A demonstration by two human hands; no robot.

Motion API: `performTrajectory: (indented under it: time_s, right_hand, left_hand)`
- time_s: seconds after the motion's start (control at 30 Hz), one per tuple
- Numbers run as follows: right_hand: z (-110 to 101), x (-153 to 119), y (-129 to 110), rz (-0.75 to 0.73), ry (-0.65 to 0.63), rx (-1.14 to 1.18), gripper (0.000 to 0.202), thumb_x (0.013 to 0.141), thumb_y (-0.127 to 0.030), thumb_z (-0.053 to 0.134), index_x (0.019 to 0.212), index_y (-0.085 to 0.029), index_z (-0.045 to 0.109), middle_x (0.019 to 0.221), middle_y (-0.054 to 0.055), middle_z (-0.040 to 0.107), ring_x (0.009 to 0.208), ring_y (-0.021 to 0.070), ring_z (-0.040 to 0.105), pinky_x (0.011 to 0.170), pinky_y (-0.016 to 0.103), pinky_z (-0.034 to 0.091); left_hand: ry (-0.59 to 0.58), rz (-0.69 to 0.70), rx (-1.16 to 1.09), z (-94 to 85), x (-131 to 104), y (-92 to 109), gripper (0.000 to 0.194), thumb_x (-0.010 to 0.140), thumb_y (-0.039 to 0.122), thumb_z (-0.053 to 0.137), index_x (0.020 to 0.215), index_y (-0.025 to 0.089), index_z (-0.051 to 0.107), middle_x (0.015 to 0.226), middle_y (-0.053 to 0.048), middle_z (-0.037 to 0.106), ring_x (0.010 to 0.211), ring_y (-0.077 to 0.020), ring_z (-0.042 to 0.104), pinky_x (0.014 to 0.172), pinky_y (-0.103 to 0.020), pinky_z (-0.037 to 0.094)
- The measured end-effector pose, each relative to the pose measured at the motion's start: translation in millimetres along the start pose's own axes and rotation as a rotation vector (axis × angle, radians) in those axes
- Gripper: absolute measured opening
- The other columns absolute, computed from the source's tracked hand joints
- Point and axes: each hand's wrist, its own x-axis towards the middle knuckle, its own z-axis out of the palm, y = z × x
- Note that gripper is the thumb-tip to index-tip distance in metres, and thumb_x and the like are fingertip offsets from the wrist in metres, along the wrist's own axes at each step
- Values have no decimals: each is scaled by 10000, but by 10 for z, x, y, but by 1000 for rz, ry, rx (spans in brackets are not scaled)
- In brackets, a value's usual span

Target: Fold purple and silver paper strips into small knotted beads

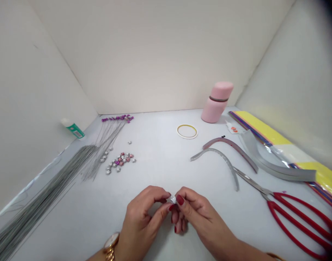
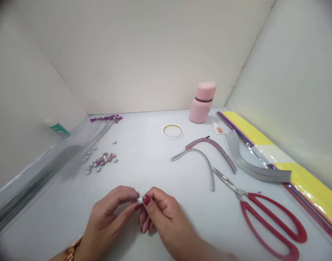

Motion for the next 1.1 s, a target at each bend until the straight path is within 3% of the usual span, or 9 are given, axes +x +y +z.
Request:
performTrajectory:
  time_s: [0.2,0.37,0.83,1.1]
  right_hand:
    - [4,-5,-16,18,-6,-6,326,861,-443,404,714,-161,475,605,-18,543,503,79,509,503,202,371]
    - [-13,1,-26,32,-29,10,327,866,-440,392,702,-164,453,608,-19,543,484,75,507,491,199,365]
    - [-23,6,10,-7,-59,-96,331,876,-425,375,691,-163,454,596,-17,519,489,81,485,498,209,369]
    - [3,-3,8,-26,-31,-84,322,876,-418,384,692,-163,451,588,-22,511,486,80,479,493,209,367]
  left_hand:
    - [-76,50,-23,-35,18,-19,148,746,64,566,807,181,632,769,-59,654,722,-159,608,671,-231,471]
    - [-163,-24,-70,-67,50,29,136,797,102,512,820,162,633,751,-67,655,692,-150,609,650,-220,467]
    - [-238,-25,-2,-63,12,13,138,836,123,454,768,160,569,723,-41,604,679,-132,566,650,-219,434]
    - [-178,38,-16,-26,9,11,150,839,103,435,797,160,567,739,-36,590,696,-124,558,658,-218,431]
